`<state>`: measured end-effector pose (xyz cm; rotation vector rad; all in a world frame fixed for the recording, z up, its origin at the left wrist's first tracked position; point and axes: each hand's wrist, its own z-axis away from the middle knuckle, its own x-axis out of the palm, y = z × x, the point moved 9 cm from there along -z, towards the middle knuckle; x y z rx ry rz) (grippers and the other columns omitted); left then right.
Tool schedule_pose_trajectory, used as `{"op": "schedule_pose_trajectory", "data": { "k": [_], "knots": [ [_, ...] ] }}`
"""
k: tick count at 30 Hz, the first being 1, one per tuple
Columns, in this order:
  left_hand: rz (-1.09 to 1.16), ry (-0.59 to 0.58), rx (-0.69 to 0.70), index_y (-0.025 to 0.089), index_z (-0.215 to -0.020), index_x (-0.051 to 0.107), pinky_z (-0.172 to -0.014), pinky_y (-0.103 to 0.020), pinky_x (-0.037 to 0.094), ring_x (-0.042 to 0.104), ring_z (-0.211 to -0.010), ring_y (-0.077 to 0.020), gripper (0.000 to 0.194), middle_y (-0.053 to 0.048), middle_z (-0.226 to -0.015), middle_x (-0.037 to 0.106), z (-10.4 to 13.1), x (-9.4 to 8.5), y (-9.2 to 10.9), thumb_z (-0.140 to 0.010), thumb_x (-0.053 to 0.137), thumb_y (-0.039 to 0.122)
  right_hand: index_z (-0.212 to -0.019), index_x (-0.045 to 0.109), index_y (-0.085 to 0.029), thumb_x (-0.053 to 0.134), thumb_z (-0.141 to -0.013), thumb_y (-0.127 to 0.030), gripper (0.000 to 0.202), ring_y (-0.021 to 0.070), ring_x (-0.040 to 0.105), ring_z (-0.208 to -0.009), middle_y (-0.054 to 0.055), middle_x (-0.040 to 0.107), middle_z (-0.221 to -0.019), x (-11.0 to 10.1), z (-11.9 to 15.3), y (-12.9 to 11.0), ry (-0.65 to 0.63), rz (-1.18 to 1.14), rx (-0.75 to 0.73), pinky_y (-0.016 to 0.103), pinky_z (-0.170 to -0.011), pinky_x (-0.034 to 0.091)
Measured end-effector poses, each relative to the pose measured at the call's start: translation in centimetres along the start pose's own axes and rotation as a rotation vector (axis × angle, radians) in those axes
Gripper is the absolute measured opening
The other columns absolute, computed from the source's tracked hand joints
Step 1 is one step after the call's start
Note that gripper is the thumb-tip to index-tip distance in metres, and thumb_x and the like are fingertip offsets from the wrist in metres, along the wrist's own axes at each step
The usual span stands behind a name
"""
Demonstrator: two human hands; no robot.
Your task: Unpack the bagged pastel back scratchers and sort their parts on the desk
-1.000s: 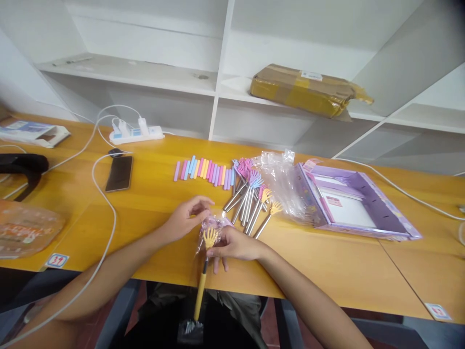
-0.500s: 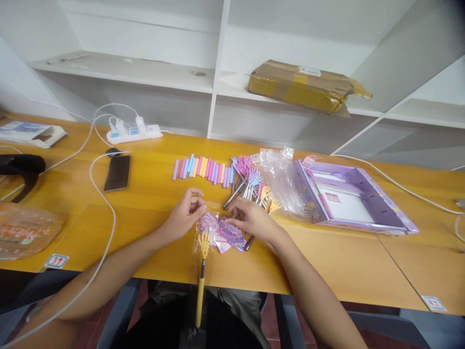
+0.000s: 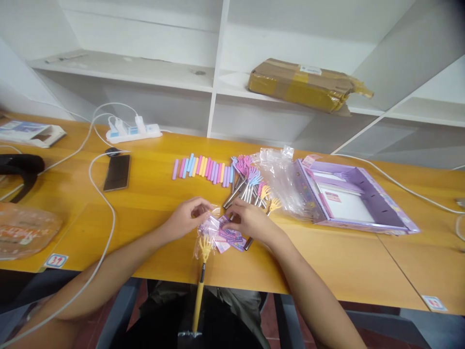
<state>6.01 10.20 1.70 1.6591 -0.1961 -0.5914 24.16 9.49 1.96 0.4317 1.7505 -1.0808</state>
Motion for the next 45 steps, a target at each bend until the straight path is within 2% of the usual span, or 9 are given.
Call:
{"op": "schedule_pose_trajectory", "data": {
  "k": [3, 6, 13, 15, 20, 25, 31, 37, 45],
  "knots": [
    [-0.012, -0.019, -0.001, 0.018, -0.111, 0.070, -0.080, -0.030, 0.051, 0.062, -0.084, -0.0164, 0.024, -0.003, -0.096, 0.065, 0.1, 0.3, 0.1, -0.093, 0.073, 0.033, -0.102, 0.072, -0.021, 0.092, -0.079, -0.054, 0.045, 0.0174, 0.065, -0.079, 0.006, 0.067, -0.105, 0.1, 0.1, -0.2, -0.001, 0.016, -0.009, 0.028, -0.067, 0.044],
    [-0.040, -0.039, -0.007, 0.018, -0.114, 0.070, -0.081, -0.030, 0.051, 0.062, -0.085, -0.0164, 0.025, -0.003, -0.099, 0.064, 0.2, 0.6, 0.0, -0.091, 0.073, 0.029, -0.100, 0.071, -0.020, 0.094, -0.078, -0.050, 0.044, 0.0174, 0.064, -0.079, 0.005, 0.066, -0.104, 0.3, 0.0, -0.3, -0.013, 0.000, -0.014, 0.029, -0.068, 0.044],
    [-0.078, -0.058, -0.006, 0.019, -0.117, 0.070, -0.078, -0.029, 0.050, 0.060, -0.081, -0.0148, 0.025, -0.004, -0.102, 0.065, 0.2, 0.7, 0.0, -0.094, 0.069, 0.027, -0.088, 0.068, -0.020, 0.071, -0.101, -0.030, 0.016, 0.0158, 0.059, -0.074, 0.002, 0.065, -0.085, 0.1, -0.3, -0.1, -0.014, -0.271, -0.003, 0.028, -0.068, 0.043],
    [-0.071, -0.066, 0.003, 0.019, -0.118, 0.071, -0.078, -0.029, 0.050, 0.060, -0.082, -0.0145, 0.025, -0.005, -0.106, 0.067, 0.2, 0.8, 0.1, -0.094, 0.069, 0.026, -0.087, 0.069, -0.020, 0.067, -0.103, -0.034, 0.021, 0.0166, 0.061, -0.073, 0.003, 0.068, -0.083, -0.6, -0.3, 0.5, 0.049, -0.345, 0.043, 0.029, -0.068, 0.044],
    [0.098, -0.097, -0.038, 0.018, -0.121, 0.071, -0.088, -0.032, 0.054, 0.068, -0.095, -0.0182, 0.028, -0.010, -0.118, 0.074, 0.2, 1.2, -0.3, -0.095, 0.071, 0.029, -0.099, 0.064, -0.024, 0.065, -0.102, -0.053, 0.029, 0.0162, 0.059, -0.058, -0.001, 0.068, -0.073, -2.5, 0.5, 2.7, 0.356, -0.637, 0.249, 0.029, -0.058, 0.047],
    [0.344, -0.147, -0.143, 0.018, -0.118, 0.076, -0.091, -0.036, 0.057, 0.075, -0.099, -0.0226, 0.030, -0.012, -0.120, 0.078, 0.0, 1.5, -1.2, -0.095, 0.073, 0.036, -0.104, 0.060, -0.025, 0.070, -0.098, -0.057, 0.034, 0.0163, 0.066, -0.062, 0.000, 0.074, -0.080, -1.2, 0.4, 1.0, 0.305, -0.957, 0.196, 0.030, -0.061, 0.055],
    [0.676, -0.111, -0.225, 0.012, -0.108, 0.080, -0.096, -0.040, 0.057, 0.076, -0.099, -0.0256, 0.031, -0.015, -0.105, 0.080, 0.1, 1.6, -1.6, -0.089, 0.076, 0.035, -0.106, 0.066, -0.023, 0.072, -0.098, -0.047, 0.026, 0.0172, 0.069, -0.074, 0.003, 0.072, -0.085, -0.2, 0.1, 0.0, 0.282, -0.770, 0.138, 0.030, -0.067, 0.056],
    [0.713, -0.087, -0.237, 0.010, -0.110, 0.082, -0.095, -0.039, 0.058, 0.075, -0.101, -0.0257, 0.033, -0.017, -0.108, 0.081, 0.1, 1.6, -1.7, -0.086, 0.079, 0.033, -0.123, 0.066, -0.024, 0.069, -0.101, -0.040, 0.027, 0.0172, 0.068, -0.076, 0.003, 0.070, -0.090, -0.8, 0.1, -0.5, 0.307, -0.682, 0.054, 0.032, -0.071, 0.057],
    [0.701, -0.025, -0.249, 0.012, -0.110, 0.084, -0.094, -0.040, 0.059, 0.076, -0.101, -0.0263, 0.034, -0.016, -0.111, 0.082, 0.1, 1.1, -2.2, -0.084, 0.081, 0.033, -0.117, 0.073, -0.025, 0.064, -0.104, -0.029, 0.017, 0.0160, 0.066, -0.075, 0.003, 0.066, -0.089, -2.6, 0.3, -2.3, 0.341, -0.463, -0.098, 0.031, -0.070, 0.057]
  ]
}}
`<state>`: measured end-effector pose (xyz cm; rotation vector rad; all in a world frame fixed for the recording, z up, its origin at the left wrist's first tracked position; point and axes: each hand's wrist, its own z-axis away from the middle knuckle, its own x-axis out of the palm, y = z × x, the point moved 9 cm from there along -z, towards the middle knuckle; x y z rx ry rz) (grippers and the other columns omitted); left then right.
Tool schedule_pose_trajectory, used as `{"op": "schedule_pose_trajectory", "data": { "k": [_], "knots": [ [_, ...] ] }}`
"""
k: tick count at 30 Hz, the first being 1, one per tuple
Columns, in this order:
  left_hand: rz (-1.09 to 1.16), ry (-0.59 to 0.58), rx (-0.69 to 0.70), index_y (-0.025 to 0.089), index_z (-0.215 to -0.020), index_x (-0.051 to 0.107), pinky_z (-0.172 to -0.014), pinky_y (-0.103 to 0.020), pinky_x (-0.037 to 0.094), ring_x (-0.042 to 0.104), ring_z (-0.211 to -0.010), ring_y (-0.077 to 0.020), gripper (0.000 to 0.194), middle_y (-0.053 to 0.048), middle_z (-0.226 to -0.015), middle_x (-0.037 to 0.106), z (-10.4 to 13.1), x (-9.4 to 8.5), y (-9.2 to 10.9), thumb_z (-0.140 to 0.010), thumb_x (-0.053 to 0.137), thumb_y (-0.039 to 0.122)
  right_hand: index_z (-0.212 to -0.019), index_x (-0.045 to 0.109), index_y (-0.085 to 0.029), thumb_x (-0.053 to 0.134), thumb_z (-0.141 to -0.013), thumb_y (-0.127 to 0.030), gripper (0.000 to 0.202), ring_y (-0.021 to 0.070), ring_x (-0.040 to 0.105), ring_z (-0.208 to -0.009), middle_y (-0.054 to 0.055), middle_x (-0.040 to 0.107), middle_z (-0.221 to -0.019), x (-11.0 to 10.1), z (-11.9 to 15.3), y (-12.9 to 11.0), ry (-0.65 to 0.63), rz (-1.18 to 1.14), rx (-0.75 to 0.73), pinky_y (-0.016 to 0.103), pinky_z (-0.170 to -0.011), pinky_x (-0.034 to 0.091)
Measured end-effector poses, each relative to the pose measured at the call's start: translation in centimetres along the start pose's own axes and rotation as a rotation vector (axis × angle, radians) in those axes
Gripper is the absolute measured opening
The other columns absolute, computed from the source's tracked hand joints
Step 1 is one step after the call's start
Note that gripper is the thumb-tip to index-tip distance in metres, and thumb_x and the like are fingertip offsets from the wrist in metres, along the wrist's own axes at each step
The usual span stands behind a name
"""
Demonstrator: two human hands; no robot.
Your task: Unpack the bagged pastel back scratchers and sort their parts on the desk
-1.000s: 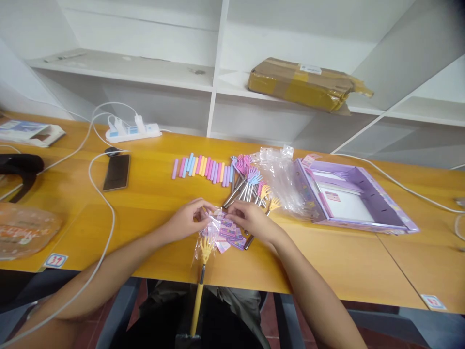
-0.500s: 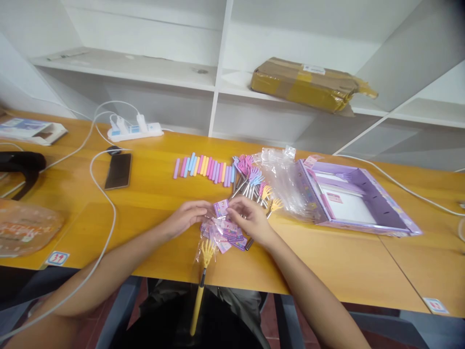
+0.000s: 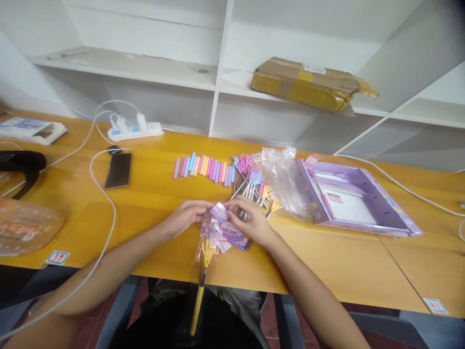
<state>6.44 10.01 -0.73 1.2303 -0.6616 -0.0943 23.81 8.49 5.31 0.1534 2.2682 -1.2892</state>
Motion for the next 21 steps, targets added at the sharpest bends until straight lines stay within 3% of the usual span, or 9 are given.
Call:
{"op": "schedule_pose_trajectory", "data": {
  "k": [8, 13, 21],
  "knots": [
    [-0.053, -0.022, -0.006, 0.015, -0.112, 0.084, -0.097, -0.039, 0.056, 0.075, -0.107, -0.0269, 0.034, -0.015, -0.118, 0.081, 0.00, 0.30, 0.06, -0.085, 0.079, 0.033, -0.119, 0.076, -0.026, 0.066, -0.103, -0.023, 0.019, 0.0150, 0.064, -0.074, 0.003, 0.065, -0.092, 0.37, 0.10, -0.37, -0.035, -0.004, -0.057, 0.030, -0.069, 0.056],
    [-0.123, -0.058, 0.006, 0.017, -0.116, 0.083, -0.106, -0.041, 0.051, 0.071, -0.119, -0.0287, 0.034, -0.014, -0.126, 0.080, 0.05, 0.64, 0.54, -0.087, 0.074, 0.033, -0.118, 0.077, -0.026, 0.063, -0.105, -0.025, 0.019, 0.0173, 0.066, -0.081, 0.005, 0.067, -0.098, 0.58, 0.11, -0.57, -0.069, 0.004, -0.063, 0.032, -0.071, 0.055],
    [-0.141, -0.074, 0.010, 0.020, -0.118, 0.083, -0.108, -0.041, 0.050, 0.070, -0.122, -0.0283, 0.034, -0.012, -0.128, 0.079, 0.02, 0.56, 0.30, -0.090, 0.071, 0.034, -0.118, 0.078, -0.025, 0.057, -0.109, -0.030, 0.023, 0.0192, 0.065, -0.085, 0.007, 0.067, -0.098, 0.88, 0.15, -1.12, -0.128, 0.010, -0.069, 0.034, -0.078, 0.053]
  ]
}}
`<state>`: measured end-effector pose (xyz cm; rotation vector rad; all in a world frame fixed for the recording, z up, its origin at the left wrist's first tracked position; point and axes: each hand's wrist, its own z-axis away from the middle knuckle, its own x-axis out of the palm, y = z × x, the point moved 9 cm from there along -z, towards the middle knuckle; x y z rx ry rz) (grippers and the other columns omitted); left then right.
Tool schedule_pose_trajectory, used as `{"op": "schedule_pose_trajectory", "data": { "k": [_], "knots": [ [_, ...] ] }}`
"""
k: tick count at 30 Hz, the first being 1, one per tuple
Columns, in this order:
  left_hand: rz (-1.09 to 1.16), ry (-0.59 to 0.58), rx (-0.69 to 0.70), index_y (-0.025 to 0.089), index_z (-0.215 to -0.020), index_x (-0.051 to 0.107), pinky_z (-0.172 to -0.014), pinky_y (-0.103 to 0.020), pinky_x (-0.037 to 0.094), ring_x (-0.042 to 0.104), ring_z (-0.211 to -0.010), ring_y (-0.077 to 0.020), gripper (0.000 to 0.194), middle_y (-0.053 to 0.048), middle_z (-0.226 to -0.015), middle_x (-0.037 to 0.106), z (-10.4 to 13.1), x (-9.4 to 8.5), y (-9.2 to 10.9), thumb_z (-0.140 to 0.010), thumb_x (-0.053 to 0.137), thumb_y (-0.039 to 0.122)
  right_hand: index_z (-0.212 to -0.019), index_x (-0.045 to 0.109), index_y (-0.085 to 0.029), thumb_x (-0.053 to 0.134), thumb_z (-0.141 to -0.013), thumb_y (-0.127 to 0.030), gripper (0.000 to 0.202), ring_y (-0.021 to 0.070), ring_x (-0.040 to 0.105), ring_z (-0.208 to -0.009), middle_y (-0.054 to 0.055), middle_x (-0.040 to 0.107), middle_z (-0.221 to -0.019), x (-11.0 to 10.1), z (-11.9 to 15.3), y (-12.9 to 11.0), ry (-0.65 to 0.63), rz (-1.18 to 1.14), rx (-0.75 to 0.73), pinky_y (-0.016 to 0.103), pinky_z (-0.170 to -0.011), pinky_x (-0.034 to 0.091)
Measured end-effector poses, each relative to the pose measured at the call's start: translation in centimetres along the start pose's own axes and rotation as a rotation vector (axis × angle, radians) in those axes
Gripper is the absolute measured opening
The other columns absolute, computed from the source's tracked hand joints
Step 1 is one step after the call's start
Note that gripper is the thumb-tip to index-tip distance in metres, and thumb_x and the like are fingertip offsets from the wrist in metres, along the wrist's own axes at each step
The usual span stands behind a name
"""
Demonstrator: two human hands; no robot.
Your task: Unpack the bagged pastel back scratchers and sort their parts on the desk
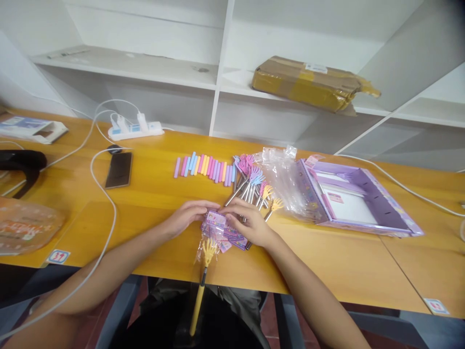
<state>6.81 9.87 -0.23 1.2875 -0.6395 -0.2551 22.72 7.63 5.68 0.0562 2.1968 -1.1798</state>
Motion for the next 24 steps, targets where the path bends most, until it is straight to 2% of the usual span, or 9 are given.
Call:
{"op": "schedule_pose_trajectory", "data": {
  "k": [6, 11, 13, 17, 21, 24],
  "knots": [
    [-0.006, -0.009, -0.014, 0.018, -0.120, 0.082, -0.107, -0.041, 0.050, 0.070, -0.122, -0.0285, 0.035, -0.013, -0.128, 0.079, 0.1, 0.3, 0.3, -0.091, 0.068, 0.031, -0.114, 0.078, -0.023, 0.055, -0.110, -0.031, 0.025, 0.0181, 0.062, -0.078, 0.005, 0.064, -0.088, 0.9, 0.1, -0.1, -0.079, 0.007, -0.042, 0.032, -0.072, 0.048],
    [-0.012, 0.006, -0.014, 0.019, -0.118, 0.083, -0.104, -0.040, 0.051, 0.071, -0.120, -0.0280, 0.034, -0.012, -0.128, 0.079, 0.1, 0.2, 0.3, -0.089, 0.070, 0.030, -0.114, 0.076, -0.024, 0.055, -0.110, -0.031, 0.023, 0.0190, 0.065, -0.081, 0.005, 0.067, -0.091, 1.7, 0.3, 0.0, -0.141, -0.006, -0.038, 0.032, -0.075, 0.048],
    [-0.005, 0.009, -0.015, 0.019, -0.119, 0.083, -0.105, -0.041, 0.051, 0.071, -0.122, -0.0285, 0.034, -0.013, -0.129, 0.079, 0.0, 0.0, 0.1, -0.089, 0.071, 0.032, -0.117, 0.074, -0.024, 0.054, -0.110, -0.033, 0.023, 0.0179, 0.062, -0.077, 0.004, 0.066, -0.088, 1.5, 0.2, 0.3, -0.111, 0.014, -0.002, 0.031, -0.073, 0.048],
    [0.000, -0.007, -0.023, 0.019, -0.123, 0.081, -0.106, -0.041, 0.050, 0.069, -0.125, -0.0297, 0.038, -0.014, -0.132, 0.077, 0.0, -0.1, -0.2, -0.090, 0.070, 0.034, -0.123, 0.065, -0.024, 0.060, -0.107, -0.038, 0.022, 0.0152, 0.052, -0.064, -0.003, 0.055, -0.075, 0.2, 0.3, 1.9, 0.055, 0.044, 0.151, 0.029, -0.066, 0.044],
    [-0.010, -0.036, -0.019, 0.018, -0.123, 0.081, -0.105, -0.040, 0.050, 0.069, -0.125, -0.0299, 0.039, -0.015, -0.131, 0.077, -0.1, 0.1, -0.3, -0.091, 0.069, 0.036, -0.105, 0.066, -0.022, 0.068, -0.102, -0.043, 0.021, 0.0144, 0.052, -0.065, -0.004, 0.054, -0.073, 0.6, 0.3, 3.0, 0.029, 0.013, 0.237, 0.027, -0.064, 0.042],
    [-0.030, -0.052, -0.013, 0.018, -0.123, 0.080, -0.105, -0.040, 0.051, 0.069, -0.124, -0.0295, 0.036, -0.014, -0.131, 0.077, 0.0, 0.3, -0.2, -0.093, 0.069, 0.037, -0.087, 0.065, -0.021, 0.067, -0.102, -0.045, 0.029, 0.0138, 0.051, -0.064, -0.002, 0.056, -0.070, 0.9, 0.1, 3.2, 0.031, -0.020, 0.249, 0.027, -0.063, 0.040]
  ]
}}
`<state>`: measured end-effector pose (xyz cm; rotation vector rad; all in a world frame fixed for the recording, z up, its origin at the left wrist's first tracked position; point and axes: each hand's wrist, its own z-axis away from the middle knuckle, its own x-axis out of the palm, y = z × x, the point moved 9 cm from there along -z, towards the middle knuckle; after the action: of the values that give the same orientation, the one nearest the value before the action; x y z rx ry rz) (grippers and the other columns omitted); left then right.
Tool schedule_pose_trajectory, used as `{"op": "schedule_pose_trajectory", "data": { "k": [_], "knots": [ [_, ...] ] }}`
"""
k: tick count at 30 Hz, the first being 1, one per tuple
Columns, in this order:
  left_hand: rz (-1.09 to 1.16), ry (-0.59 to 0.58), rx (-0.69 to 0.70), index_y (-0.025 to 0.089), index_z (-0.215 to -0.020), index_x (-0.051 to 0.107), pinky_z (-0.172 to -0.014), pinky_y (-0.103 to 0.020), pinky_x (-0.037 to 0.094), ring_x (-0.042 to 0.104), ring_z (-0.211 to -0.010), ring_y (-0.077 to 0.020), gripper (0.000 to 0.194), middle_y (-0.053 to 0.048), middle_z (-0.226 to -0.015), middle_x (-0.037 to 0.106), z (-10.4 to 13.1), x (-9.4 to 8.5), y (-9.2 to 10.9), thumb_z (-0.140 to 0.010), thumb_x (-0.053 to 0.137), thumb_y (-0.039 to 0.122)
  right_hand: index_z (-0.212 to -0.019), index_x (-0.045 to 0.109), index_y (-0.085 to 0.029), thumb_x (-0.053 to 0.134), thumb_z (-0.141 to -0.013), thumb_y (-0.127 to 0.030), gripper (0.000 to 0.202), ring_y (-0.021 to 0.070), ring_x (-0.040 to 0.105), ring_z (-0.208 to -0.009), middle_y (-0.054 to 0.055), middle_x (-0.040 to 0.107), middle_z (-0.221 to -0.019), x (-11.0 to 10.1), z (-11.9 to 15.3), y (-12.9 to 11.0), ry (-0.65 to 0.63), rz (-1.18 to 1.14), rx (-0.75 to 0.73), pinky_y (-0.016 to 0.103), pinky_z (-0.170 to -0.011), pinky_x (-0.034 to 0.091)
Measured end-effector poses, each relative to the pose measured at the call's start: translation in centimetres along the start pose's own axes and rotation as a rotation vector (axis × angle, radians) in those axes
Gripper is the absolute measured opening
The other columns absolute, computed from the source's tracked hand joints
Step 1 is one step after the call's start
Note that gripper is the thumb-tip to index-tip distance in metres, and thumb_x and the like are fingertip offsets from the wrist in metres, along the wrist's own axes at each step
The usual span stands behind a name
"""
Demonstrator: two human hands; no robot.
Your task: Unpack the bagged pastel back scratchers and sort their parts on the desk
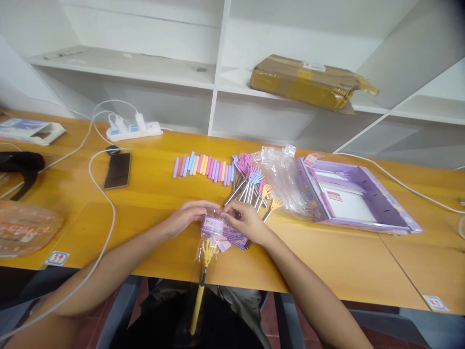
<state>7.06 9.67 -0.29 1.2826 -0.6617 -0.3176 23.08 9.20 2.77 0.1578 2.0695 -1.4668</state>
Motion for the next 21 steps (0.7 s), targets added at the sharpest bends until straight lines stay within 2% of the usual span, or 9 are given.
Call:
{"op": "schedule_pose_trajectory", "data": {
  "k": [3, 5, 7, 10, 15, 21],
  "knots": [
    [-0.044, -0.011, 0.056, 0.023, -0.132, 0.074, -0.106, -0.039, 0.050, 0.069, -0.125, -0.0270, 0.038, -0.012, -0.134, 0.075, 0.2, 0.1, 0.7, -0.096, 0.071, 0.035, -0.083, 0.065, -0.021, 0.066, -0.102, -0.048, 0.034, 0.0134, 0.050, -0.061, -0.002, 0.057, -0.067, 0.1, -0.1, 0.3, 0.031, -0.042, 0.024, 0.027, -0.059, 0.039],
    [-0.087, -0.021, 0.078, 0.027, -0.145, 0.063, -0.106, -0.039, 0.050, 0.069, -0.125, -0.0255, 0.051, -0.011, -0.135, 0.073, 0.2, 0.1, 0.9, -0.096, 0.075, 0.033, -0.083, 0.066, -0.021, 0.067, -0.102, -0.050, 0.035, 0.0134, 0.050, -0.060, -0.002, 0.059, -0.067, 0.1, -0.1, 0.4, 0.048, -0.051, 0.031, 0.027, -0.058, 0.038],
    [-0.131, -0.047, 0.061, 0.027, -0.152, 0.055, -0.105, -0.039, 0.052, 0.069, -0.124, -0.0255, 0.065, -0.012, -0.136, 0.071, 0.2, 0.2, 0.5, -0.092, 0.081, 0.032, -0.083, 0.067, -0.021, 0.067, -0.101, -0.050, 0.035, 0.0136, 0.050, -0.059, -0.001, 0.060, -0.067, 0.0, -0.1, 0.5, 0.067, -0.048, 0.030, 0.027, -0.057, 0.038],
    [-0.174, -0.111, 0.008, 0.024, -0.149, 0.054, -0.101, -0.040, 0.055, 0.070, -0.123, -0.0267, 0.070, -0.015, -0.139, 0.069, 0.2, 0.7, -0.7, -0.087, 0.086, 0.031, -0.084, 0.069, -0.021, 0.067, -0.101, -0.051, 0.034, 0.0138, 0.049, -0.058, -0.002, 0.057, -0.064, -0.5, -0.1, 0.7, 0.111, -0.047, 0.038, 0.028, -0.057, 0.039],
    [-0.197, -0.186, -0.052, 0.020, -0.146, 0.055, -0.099, -0.041, 0.056, 0.072, -0.117, -0.0262, 0.062, -0.016, -0.130, 0.072, 0.3, 1.6, -2.2, -0.092, 0.081, 0.032, -0.088, 0.070, -0.021, 0.065, -0.103, -0.047, 0.030, 0.0142, 0.049, -0.060, -0.003, 0.054, -0.066, -1.1, -0.1, 0.5, 0.153, -0.050, 0.023, 0.028, -0.060, 0.040],
    [-0.426, -0.120, -0.038, 0.016, -0.124, 0.064, -0.077, -0.029, 0.053, 0.069, -0.087, -0.0180, 0.039, -0.006, -0.101, 0.073, 0.3, 0.9, -1.5, -0.091, 0.077, 0.032, -0.100, 0.077, -0.022, 0.065, -0.105, -0.037, 0.020, 0.0148, 0.054, -0.068, 0.000, 0.058, -0.078, -0.5, 0.2, -1.5, 0.008, -0.104, -0.134, 0.029, -0.066, 0.043]
  ]
}}
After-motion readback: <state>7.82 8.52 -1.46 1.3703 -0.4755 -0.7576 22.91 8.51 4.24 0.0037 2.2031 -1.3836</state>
